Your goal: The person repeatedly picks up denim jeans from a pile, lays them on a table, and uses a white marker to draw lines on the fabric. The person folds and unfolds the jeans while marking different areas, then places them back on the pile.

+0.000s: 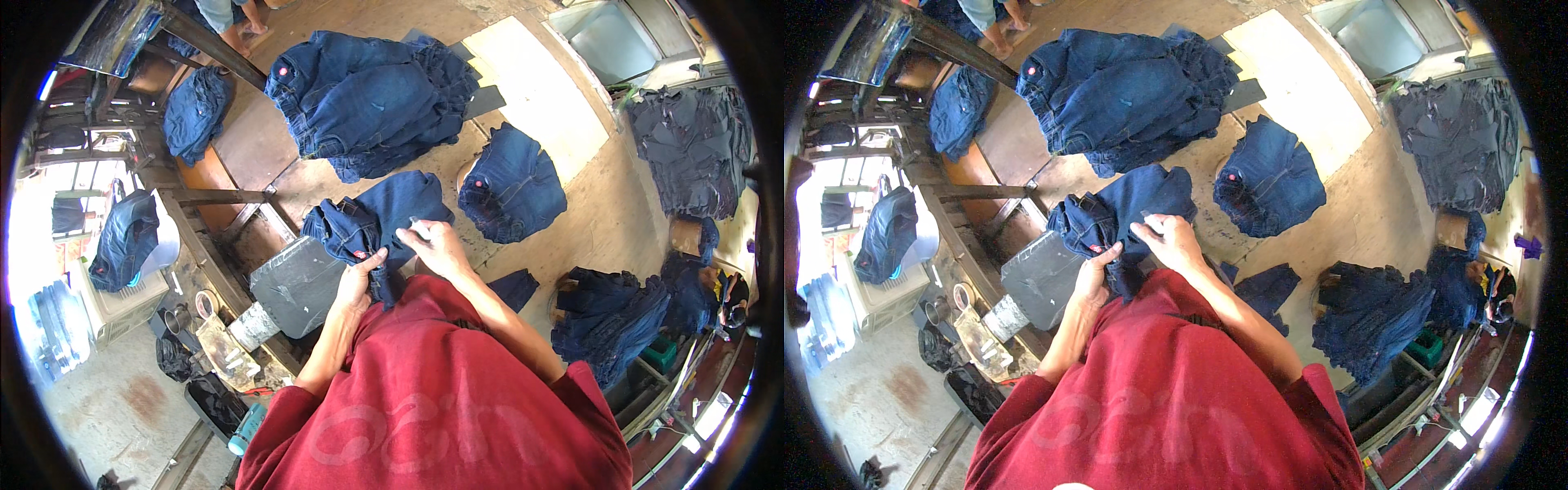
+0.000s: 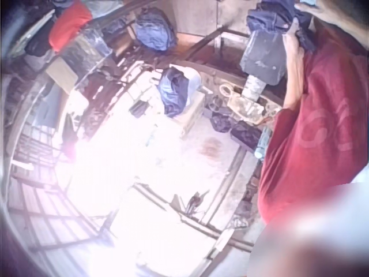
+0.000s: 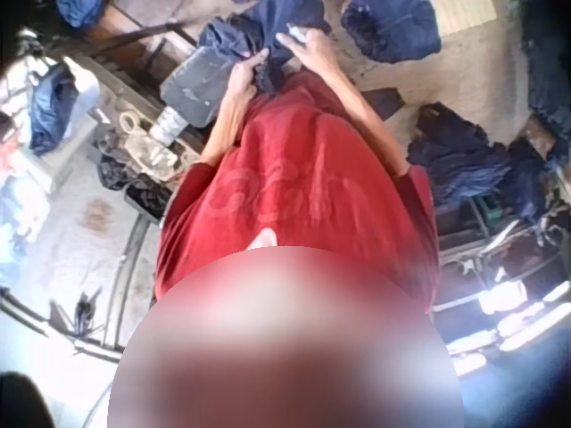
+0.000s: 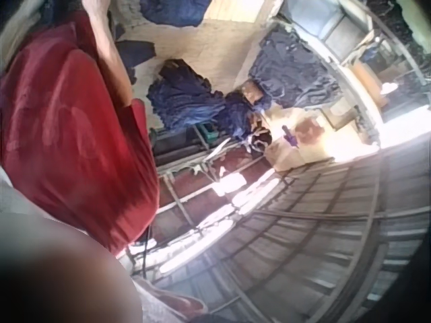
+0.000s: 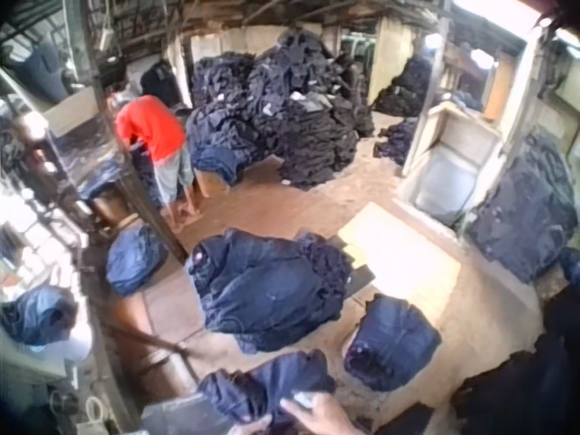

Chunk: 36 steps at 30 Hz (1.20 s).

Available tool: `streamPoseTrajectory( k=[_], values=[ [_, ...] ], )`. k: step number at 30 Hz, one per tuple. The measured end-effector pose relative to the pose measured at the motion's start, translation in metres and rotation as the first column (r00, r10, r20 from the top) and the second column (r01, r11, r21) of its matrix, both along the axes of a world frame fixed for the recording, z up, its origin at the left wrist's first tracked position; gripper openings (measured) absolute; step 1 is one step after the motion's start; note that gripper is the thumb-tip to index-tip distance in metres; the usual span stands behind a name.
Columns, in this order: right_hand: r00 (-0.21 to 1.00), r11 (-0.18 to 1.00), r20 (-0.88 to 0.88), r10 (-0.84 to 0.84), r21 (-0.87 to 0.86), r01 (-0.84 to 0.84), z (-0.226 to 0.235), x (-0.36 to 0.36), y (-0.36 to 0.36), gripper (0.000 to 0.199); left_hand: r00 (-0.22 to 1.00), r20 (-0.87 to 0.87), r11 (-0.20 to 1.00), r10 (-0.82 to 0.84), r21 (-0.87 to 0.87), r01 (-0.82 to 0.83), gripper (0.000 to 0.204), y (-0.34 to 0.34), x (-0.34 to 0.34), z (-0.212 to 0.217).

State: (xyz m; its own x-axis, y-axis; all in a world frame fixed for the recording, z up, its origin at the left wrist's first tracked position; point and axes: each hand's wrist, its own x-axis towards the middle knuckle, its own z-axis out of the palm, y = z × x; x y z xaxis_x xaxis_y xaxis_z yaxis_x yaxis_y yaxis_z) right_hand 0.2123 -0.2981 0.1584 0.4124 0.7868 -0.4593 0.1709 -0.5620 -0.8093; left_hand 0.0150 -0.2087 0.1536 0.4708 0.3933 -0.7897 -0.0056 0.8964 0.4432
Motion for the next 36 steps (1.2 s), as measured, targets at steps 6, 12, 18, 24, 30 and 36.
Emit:
streamPoseTrajectory(
  k=[6, 12, 18, 24, 30, 36],
  values=[
    [0.967, 0.997, -0.252, 0.044, 0.076, -0.026, 0.004, -0.008, 0.005, 0.039, 0.999, 0.027, 0.997, -0.033, 0.073, 0.031, 0.042, -0.001, -0.005, -0.005],
    [0.846, 0.960, -0.484, -0.223, -0.259, 0.105, -0.007, -0.014, 0.005, 0.032, 0.996, -0.060, 0.990, -0.073, 0.116, 0.079, 0.045, 0.000, -0.004, -0.001],
    [0.989, 0.992, -0.107, -0.098, 0.066, 0.106, -0.022, -0.003, 0.000, 0.032, 0.997, -0.057, 0.992, -0.051, 0.114, 0.057, 0.046, 0.000, -0.001, 0.009],
    [0.997, 0.998, -0.063, -0.050, 0.040, 0.053, -0.023, 0.014, -0.001, 0.032, 1.000, 0.022, 0.994, 0.002, 0.110, -0.004, 0.036, -0.006, -0.007, 0.001],
    [0.977, 0.986, 0.154, -0.150, 0.091, 0.137, 0.016, 0.007, -0.021, 0.027, 0.981, 0.176, 0.982, 0.081, -0.181, -0.049, 0.025, -0.007, -0.008, -0.016],
    [0.901, 0.961, 0.430, 0.056, 0.221, -0.165, 0.073, -0.003, -0.043, 0.007, 0.954, 0.069, 0.948, -0.292, 0.151, 0.280, 0.032, 0.000, 0.000, 0.005]
  ],
)
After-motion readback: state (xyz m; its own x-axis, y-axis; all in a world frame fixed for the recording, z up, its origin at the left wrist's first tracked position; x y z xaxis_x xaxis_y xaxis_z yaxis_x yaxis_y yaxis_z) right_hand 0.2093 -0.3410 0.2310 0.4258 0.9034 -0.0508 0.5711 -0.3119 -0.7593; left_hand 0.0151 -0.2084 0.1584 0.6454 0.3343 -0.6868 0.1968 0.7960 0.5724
